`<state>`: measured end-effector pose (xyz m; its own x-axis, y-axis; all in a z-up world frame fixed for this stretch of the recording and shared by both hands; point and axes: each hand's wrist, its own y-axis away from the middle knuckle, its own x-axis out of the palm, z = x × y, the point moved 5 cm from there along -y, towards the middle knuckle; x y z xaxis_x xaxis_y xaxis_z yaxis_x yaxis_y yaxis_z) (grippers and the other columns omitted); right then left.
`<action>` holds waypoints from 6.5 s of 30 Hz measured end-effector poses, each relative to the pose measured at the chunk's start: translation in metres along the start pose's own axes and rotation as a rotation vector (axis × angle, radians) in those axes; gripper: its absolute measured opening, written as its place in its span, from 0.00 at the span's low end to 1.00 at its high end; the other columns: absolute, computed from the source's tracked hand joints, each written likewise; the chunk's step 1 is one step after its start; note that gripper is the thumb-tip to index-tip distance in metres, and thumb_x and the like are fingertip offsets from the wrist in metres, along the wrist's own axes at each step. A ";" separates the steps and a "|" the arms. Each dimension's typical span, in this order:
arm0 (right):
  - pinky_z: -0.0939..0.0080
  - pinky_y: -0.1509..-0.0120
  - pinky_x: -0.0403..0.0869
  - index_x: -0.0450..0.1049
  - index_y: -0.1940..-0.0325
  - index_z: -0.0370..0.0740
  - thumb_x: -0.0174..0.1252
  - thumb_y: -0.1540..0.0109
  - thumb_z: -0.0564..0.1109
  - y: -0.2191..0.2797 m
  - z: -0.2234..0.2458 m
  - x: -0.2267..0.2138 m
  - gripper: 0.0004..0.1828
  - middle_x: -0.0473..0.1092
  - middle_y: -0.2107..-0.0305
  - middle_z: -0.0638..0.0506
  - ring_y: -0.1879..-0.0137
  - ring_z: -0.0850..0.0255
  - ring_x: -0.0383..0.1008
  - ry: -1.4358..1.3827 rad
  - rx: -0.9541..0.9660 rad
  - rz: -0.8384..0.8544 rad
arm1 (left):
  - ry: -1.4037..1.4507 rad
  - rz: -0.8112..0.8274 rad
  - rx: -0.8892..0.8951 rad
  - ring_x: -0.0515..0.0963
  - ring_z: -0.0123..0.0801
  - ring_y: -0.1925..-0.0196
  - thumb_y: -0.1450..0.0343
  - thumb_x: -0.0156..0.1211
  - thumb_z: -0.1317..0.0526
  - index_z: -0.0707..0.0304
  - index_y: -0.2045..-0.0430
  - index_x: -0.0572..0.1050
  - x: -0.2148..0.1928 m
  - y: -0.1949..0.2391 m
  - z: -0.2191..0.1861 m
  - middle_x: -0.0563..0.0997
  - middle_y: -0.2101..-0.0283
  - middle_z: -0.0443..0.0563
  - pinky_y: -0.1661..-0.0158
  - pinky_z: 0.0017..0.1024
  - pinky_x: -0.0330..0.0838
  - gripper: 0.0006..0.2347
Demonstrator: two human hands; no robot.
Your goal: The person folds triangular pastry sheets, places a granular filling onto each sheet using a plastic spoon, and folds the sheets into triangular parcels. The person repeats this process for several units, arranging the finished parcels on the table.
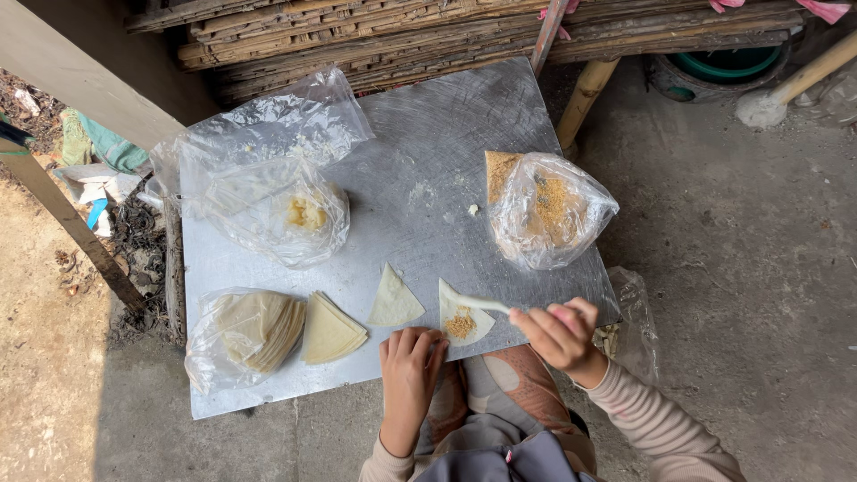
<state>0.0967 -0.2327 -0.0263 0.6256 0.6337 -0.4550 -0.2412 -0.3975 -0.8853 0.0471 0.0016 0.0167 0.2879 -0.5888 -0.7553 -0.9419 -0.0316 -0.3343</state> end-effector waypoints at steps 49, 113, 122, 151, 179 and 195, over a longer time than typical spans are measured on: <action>0.53 0.46 0.65 0.79 0.52 0.40 0.67 0.47 0.48 -0.060 0.042 0.009 0.20 0.74 0.56 0.53 0.51 0.55 0.70 -0.480 0.365 0.623 | 0.062 -0.124 0.316 0.78 0.40 0.50 0.34 0.67 0.66 0.61 0.64 0.79 0.012 0.007 -0.012 0.81 0.56 0.47 0.52 0.38 0.67 0.08; 0.53 0.47 0.69 0.78 0.53 0.35 0.59 0.41 0.37 -0.080 0.042 0.045 0.12 0.72 0.60 0.50 0.52 0.53 0.69 -0.351 0.353 0.516 | 0.125 -0.018 0.192 0.81 0.44 0.62 0.30 0.64 0.66 0.64 0.67 0.78 0.028 -0.033 0.015 0.77 0.63 0.51 0.64 0.36 0.76 0.03; 0.53 0.46 0.69 0.77 0.52 0.39 0.60 0.39 0.39 -0.076 0.042 0.055 0.10 0.71 0.59 0.50 0.50 0.53 0.69 -0.246 0.340 0.559 | 0.065 -0.079 0.201 0.81 0.44 0.58 0.32 0.64 0.67 0.67 0.65 0.79 0.029 -0.035 0.012 0.77 0.55 0.52 0.63 0.36 0.77 0.05; 0.52 0.42 0.66 0.76 0.47 0.35 0.61 0.39 0.41 -0.082 0.040 0.062 0.16 0.71 0.57 0.50 0.47 0.51 0.68 -0.221 0.367 0.471 | 0.101 -0.067 0.134 0.82 0.40 0.60 0.32 0.61 0.73 0.67 0.50 0.77 0.031 -0.034 0.015 0.76 0.50 0.56 0.61 0.34 0.78 0.15; 0.42 0.29 0.58 0.70 0.34 0.35 0.56 0.39 0.37 -0.080 0.037 0.067 0.27 0.65 0.35 0.46 0.36 0.47 0.63 -0.072 0.439 0.489 | -0.188 -0.005 0.029 0.77 0.39 0.59 0.32 0.55 0.71 0.58 0.40 0.73 0.049 -0.046 0.012 0.70 0.60 0.55 0.67 0.32 0.77 0.22; 0.51 0.35 0.64 0.78 0.50 0.42 0.65 0.38 0.41 -0.065 0.014 0.040 0.12 0.77 0.56 0.51 0.48 0.53 0.74 -0.336 0.554 0.295 | 0.009 -0.305 0.045 0.75 0.46 0.56 0.33 0.66 0.67 0.56 0.54 0.80 -0.006 -0.028 0.021 0.77 0.56 0.52 0.55 0.40 0.70 0.13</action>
<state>0.1270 -0.1719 0.0120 0.2350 0.7575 -0.6091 -0.7627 -0.2448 -0.5986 0.0752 0.0234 0.0184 0.5547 -0.5647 -0.6111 -0.8033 -0.1722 -0.5701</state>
